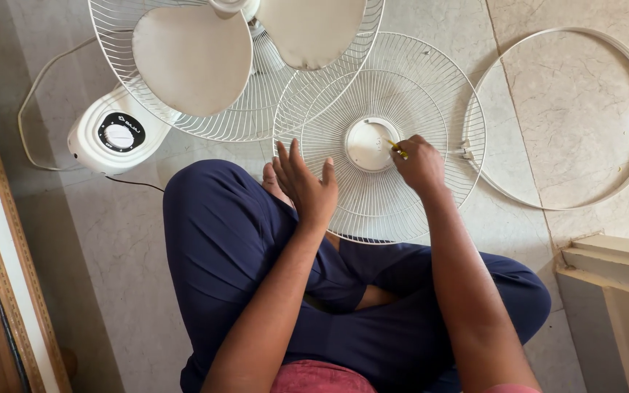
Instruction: The person sits on the floor and uses a screwdriver to attach screws to the central hub of a fan cage. They repeatedly insert and tighten screws at multiple positions on the hub while holding the cage steady.
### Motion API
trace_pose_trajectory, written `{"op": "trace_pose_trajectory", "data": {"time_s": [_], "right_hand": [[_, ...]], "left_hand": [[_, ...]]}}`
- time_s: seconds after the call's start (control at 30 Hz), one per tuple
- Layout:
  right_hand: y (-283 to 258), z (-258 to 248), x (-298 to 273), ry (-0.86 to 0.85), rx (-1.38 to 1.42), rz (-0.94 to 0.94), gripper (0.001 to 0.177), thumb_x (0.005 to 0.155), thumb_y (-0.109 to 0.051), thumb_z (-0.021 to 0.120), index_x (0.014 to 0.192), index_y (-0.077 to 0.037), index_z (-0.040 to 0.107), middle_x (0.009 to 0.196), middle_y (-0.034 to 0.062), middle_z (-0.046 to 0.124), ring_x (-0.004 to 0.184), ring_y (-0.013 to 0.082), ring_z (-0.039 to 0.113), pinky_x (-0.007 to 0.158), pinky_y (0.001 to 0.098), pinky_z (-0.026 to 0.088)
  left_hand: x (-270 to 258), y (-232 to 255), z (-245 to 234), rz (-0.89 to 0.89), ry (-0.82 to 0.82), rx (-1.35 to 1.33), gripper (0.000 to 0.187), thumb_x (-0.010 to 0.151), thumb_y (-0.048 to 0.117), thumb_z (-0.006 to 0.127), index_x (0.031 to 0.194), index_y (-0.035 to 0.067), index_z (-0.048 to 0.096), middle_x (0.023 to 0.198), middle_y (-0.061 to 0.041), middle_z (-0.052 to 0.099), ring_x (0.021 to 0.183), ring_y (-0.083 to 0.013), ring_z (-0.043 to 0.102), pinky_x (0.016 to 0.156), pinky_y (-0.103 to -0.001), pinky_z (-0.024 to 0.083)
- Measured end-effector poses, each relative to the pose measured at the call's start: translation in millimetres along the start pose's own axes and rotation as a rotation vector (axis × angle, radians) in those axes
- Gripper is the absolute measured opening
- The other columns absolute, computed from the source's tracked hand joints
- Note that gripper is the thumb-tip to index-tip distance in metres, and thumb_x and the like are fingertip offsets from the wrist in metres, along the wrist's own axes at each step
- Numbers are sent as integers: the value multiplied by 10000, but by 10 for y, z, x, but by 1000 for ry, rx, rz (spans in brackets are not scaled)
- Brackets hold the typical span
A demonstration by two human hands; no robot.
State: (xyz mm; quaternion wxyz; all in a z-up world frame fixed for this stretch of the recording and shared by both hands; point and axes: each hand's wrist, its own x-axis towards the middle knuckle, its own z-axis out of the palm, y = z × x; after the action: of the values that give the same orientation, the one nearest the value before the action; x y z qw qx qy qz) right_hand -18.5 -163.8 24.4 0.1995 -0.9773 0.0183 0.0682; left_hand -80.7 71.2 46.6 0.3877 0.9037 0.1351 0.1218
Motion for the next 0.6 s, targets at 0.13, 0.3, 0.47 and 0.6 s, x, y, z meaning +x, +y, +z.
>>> {"op": "trace_pose_trajectory", "data": {"time_s": [0.13, 0.3, 0.47, 0.6], "right_hand": [[-216, -53, 33, -120, -177, 25, 204, 954, -279, 679, 1013, -115, 784, 1090, 70, 693, 870, 305, 702, 769, 453, 562], [-279, 34, 119, -143, -306, -1, 190, 987, -234, 652, 985, -87, 772, 1072, 101, 698, 875, 312, 708, 779, 458, 566], [-135, 135, 188, -189, -188, 100, 232, 999, -278, 676, 996, -63, 764, 1013, 122, 726, 860, 293, 713, 778, 451, 570], [99, 4, 229, -70, 225, 172, 250, 934, -306, 726, 1089, -116, 774, 1010, 102, 766, 890, 247, 733, 816, 392, 572]], "left_hand": [[7, 57, 21, -22, -27, -45, 823, 950, 326, 721, 1572, 37, 265, 1686, -277, 143, 1540, -546, 120, 1222, -669, 155], [20, 66, 13, -51, -36, -62, 813, 961, 343, 727, 1566, 34, 280, 1678, -278, 143, 1535, -541, 124, 1215, -677, 153], [26, 90, 6, 6, 0, -62, 789, 955, 332, 731, 1550, 32, 308, 1669, -274, 187, 1539, -536, 145, 1223, -672, 171], [13, 133, 48, 226, 7, -27, 517, 959, 234, 712, 1384, 20, 509, 1503, -238, 466, 1449, -462, 381, 1217, -606, 276]]}}
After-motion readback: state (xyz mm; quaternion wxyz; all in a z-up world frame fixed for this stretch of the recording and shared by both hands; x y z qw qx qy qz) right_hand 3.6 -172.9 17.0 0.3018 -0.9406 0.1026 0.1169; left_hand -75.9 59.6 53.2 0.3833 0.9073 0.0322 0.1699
